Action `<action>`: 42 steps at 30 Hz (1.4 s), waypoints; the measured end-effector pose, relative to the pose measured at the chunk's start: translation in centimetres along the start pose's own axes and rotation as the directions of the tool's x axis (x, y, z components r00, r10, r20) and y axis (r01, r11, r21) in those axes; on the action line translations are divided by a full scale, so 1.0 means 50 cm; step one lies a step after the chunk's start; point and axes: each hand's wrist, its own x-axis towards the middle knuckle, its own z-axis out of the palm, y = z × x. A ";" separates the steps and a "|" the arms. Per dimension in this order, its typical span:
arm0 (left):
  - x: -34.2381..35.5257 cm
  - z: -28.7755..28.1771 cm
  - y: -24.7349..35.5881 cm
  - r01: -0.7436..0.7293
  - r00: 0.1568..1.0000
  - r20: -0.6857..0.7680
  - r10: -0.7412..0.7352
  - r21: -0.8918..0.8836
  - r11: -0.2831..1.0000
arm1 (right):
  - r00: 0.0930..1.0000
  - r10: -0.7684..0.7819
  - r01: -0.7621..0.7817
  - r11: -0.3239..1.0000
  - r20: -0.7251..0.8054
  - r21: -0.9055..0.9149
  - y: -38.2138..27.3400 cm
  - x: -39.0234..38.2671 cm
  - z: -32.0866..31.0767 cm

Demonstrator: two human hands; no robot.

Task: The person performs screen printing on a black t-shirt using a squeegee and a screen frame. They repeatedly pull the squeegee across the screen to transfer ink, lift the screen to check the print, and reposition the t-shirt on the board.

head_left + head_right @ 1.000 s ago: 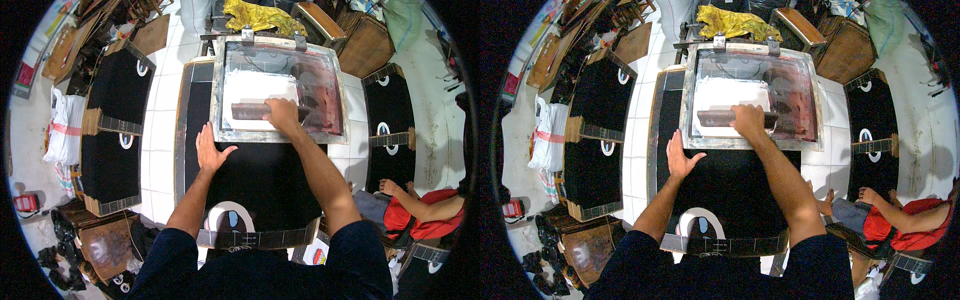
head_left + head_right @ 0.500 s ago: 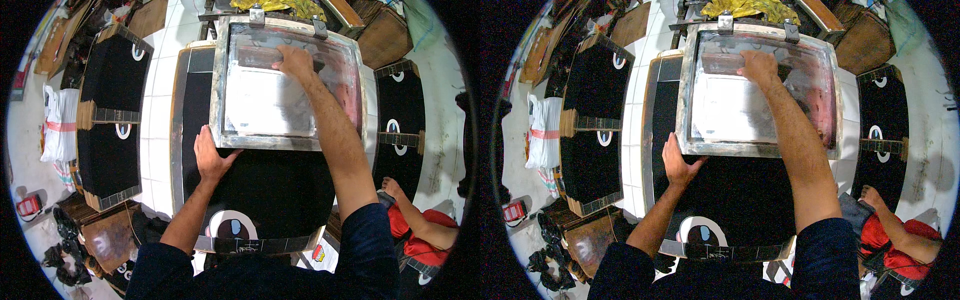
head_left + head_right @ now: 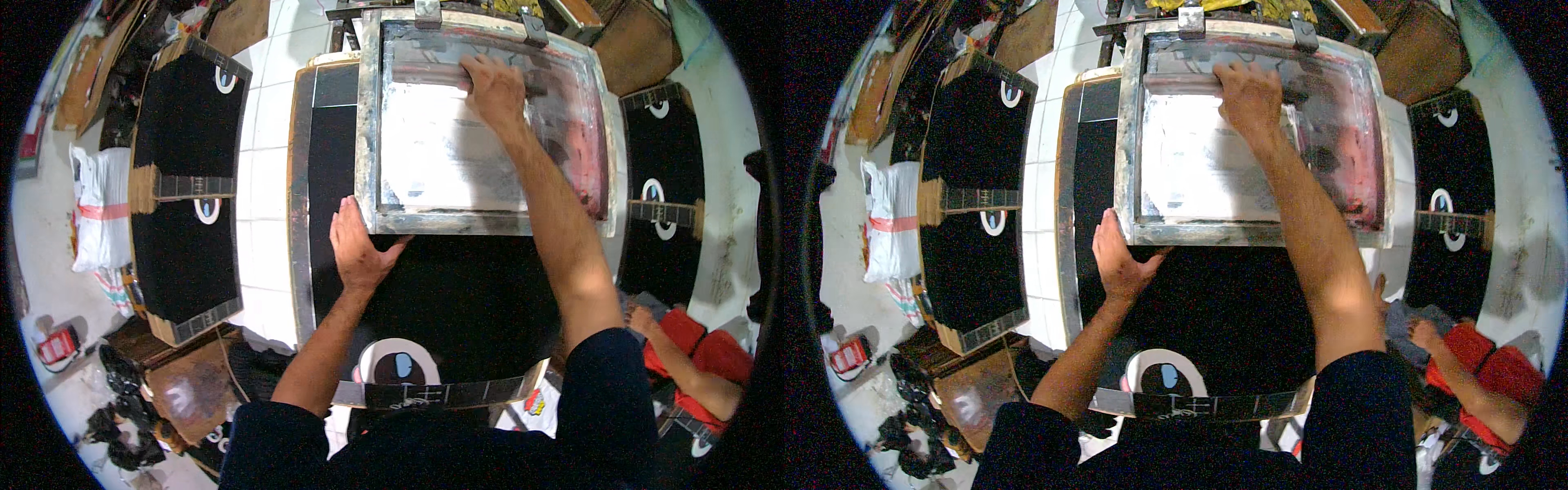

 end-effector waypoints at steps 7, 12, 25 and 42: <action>-0.002 0.011 -0.003 -0.035 0.998 -0.056 0.036 0.008 0.999 | 0.977 -0.191 0.181 0.978 0.096 0.103 -0.050 -0.069 -0.015; -0.002 0.012 0.002 0.007 1.000 -0.020 -0.006 0.049 0.999 | 0.958 -0.255 0.244 0.965 0.132 0.094 -0.095 -0.202 -0.100; 0.001 0.008 0.012 0.014 1.000 -0.012 -0.013 0.034 0.999 | 0.997 -0.072 0.074 0.984 -0.017 0.163 -0.101 -0.229 -0.094; -0.003 0.015 0.006 -0.015 0.999 -0.046 0.016 0.030 0.999 | 0.972 0.224 -0.217 0.971 -0.066 0.097 -0.015 -0.166 -0.044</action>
